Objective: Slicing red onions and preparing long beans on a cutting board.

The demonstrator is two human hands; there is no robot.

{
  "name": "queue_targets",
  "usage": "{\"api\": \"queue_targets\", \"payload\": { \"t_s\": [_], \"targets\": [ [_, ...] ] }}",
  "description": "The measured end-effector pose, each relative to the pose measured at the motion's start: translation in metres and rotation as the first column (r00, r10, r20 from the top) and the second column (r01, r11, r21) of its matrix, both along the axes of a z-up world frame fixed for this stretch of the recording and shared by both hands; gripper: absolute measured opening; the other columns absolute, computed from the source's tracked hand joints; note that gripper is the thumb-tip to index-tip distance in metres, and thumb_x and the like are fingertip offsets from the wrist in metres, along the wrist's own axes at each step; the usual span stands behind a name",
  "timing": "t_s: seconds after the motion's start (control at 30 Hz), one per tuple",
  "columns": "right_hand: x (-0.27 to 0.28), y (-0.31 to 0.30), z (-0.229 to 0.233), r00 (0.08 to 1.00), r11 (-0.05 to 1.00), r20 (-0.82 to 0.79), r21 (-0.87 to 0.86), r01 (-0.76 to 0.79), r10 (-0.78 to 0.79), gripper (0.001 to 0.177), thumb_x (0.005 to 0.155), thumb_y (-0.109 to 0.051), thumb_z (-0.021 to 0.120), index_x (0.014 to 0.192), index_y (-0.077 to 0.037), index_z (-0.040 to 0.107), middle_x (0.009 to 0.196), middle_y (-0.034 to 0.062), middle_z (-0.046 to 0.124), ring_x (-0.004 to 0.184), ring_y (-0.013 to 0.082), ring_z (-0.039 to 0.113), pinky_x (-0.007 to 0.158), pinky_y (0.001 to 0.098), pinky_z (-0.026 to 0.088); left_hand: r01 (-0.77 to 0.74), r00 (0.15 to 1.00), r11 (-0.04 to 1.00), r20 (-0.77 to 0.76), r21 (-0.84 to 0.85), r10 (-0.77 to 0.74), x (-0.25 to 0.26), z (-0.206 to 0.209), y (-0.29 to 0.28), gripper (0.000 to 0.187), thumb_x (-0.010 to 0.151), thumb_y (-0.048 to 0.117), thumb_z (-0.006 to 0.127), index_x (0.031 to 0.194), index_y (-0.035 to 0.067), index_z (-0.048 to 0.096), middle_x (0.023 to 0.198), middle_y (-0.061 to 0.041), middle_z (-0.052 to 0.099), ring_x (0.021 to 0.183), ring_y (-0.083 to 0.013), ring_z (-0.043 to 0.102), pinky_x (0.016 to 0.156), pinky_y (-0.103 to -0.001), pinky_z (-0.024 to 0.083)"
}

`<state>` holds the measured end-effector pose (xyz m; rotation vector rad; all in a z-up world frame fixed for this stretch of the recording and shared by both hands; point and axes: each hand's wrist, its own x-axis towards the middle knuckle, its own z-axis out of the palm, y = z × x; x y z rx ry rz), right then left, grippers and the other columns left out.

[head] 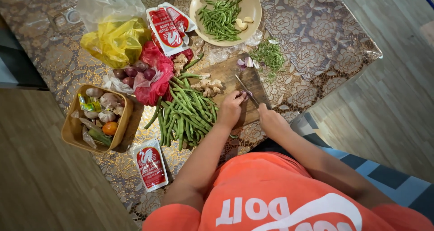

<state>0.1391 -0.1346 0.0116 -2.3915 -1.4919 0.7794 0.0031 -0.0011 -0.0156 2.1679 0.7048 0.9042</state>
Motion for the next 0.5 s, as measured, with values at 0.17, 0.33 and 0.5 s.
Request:
{"api": "queue_targets", "payload": {
  "t_s": [0.17,0.33,0.5],
  "targets": [
    [-0.002,-0.005,-0.004,1.000,0.999,0.014,0.036,-0.016,0.016,0.021,0.108,-0.023,0.042,0.102,-0.003,0.042,0.061,0.0236,0.062,0.055,0.0430,0.065,0.048,0.0542,0.048,0.011,1.000,0.999,-0.006,-0.036,-0.011,0.000,-0.007,0.000,0.010,0.096,0.002,0.067,0.100,-0.002,0.075,0.099,-0.016,0.070,0.088,-0.0332,0.069,0.079,-0.042,0.056],
    [-0.003,-0.001,-0.020,1.000,0.999,0.008,0.038,0.002,-0.002,0.022,0.107,-0.024,0.042,0.102,-0.003,0.041,0.063,0.0252,0.062,0.060,0.0467,0.064,0.051,0.0577,0.049,0.013,0.999,1.000,0.031,-0.004,-0.013,-0.002,0.014,-0.001,0.019,0.093,0.000,0.065,0.109,-0.003,0.076,0.104,-0.017,0.071,0.090,-0.0341,0.069,0.079,-0.041,0.057],
    [-0.005,0.002,-0.001,1.000,0.999,-0.004,0.032,0.025,-0.025,0.022,0.108,-0.025,0.041,0.104,-0.003,0.041,0.065,0.0261,0.062,0.061,0.0486,0.063,0.053,0.0591,0.048,0.002,1.000,1.000,-0.014,-0.004,-0.002,-0.003,-0.005,-0.001,0.019,0.092,-0.001,0.064,0.106,-0.002,0.077,0.103,-0.016,0.072,0.090,-0.0327,0.070,0.080,-0.041,0.057]
  ]
}}
